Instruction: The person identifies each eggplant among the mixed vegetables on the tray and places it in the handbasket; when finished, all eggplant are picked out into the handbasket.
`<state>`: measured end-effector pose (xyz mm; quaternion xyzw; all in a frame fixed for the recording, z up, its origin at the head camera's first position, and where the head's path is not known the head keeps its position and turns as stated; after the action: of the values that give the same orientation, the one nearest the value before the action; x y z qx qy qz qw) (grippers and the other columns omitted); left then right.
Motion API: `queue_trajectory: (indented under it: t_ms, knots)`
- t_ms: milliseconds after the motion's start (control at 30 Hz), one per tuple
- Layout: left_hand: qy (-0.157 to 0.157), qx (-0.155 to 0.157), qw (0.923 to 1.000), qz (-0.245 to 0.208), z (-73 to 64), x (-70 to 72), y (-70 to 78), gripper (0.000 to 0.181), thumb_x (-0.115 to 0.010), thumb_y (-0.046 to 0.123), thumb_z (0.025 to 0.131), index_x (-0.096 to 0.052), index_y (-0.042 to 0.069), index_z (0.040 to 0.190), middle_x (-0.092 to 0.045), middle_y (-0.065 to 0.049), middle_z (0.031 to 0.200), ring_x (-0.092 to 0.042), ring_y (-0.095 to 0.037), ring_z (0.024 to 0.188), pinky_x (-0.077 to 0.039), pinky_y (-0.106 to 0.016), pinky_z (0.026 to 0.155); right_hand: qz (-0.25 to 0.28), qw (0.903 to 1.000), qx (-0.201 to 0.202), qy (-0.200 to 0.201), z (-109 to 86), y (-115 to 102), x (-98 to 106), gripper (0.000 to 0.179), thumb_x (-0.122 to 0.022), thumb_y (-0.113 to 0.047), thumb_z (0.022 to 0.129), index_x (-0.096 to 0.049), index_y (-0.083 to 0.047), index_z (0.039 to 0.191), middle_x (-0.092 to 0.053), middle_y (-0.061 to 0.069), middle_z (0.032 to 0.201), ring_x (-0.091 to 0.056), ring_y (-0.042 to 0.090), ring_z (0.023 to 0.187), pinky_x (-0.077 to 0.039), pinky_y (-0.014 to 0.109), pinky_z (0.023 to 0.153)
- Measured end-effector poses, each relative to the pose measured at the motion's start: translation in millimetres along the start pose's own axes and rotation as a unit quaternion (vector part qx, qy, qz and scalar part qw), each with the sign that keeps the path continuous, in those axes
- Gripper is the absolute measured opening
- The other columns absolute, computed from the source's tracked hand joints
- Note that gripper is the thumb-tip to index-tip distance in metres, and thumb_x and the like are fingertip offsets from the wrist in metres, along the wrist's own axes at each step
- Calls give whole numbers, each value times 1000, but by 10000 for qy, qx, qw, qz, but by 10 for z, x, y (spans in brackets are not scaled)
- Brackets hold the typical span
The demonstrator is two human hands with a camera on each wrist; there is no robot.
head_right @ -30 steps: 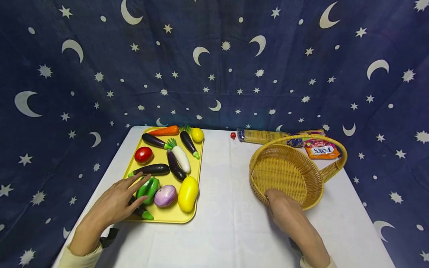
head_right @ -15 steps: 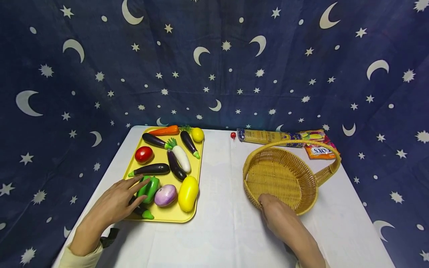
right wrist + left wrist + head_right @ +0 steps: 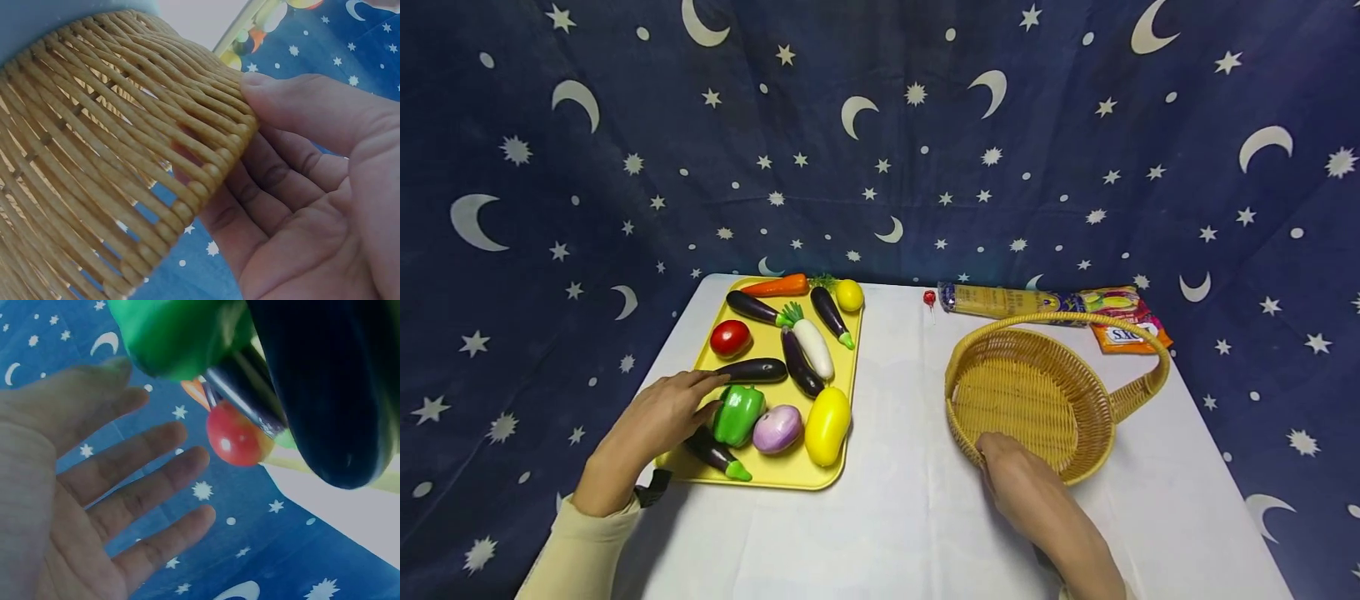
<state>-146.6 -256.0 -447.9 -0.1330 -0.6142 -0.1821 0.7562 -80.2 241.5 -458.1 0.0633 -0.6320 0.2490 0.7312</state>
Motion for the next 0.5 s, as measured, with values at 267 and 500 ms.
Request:
queue_trajectory:
  t_ms: [267, 500]
  knots:
    - [-193, 181, 9996, -44, 28, -19, -205, 37, -84, 4, 86, -74, 4, 122, -75, -16, 108, -73, -37, 90, -60, -53, 82, -17, 9999, 62, 135, -28, 14, 19, 23, -76, 3, 87, -63, -14, 96, -54, -11, 80, -44, 0, 69, -44, 24, 59]
    - [-45, -45, 9999, -118, -337, -28, -69, 35, -88, 0, 79, -77, 8, 110, -76, -9, 102, -73, -29, 87, -60, -46, 78, -7, 9999, 119, 17, -25, -7, -1, 21, -76, 2, 89, -64, -14, 97, -56, -11, 83, -47, 0, 71, -46, 25, 62]
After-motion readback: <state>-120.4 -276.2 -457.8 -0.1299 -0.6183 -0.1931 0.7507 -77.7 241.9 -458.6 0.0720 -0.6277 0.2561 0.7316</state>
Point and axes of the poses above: each hand's wrist, its own z-axis towards the middle knuckle, its own x-axis out of the back of the hand, y = z × x, the point moved 2 cm from there along z, towards the middle knuckle
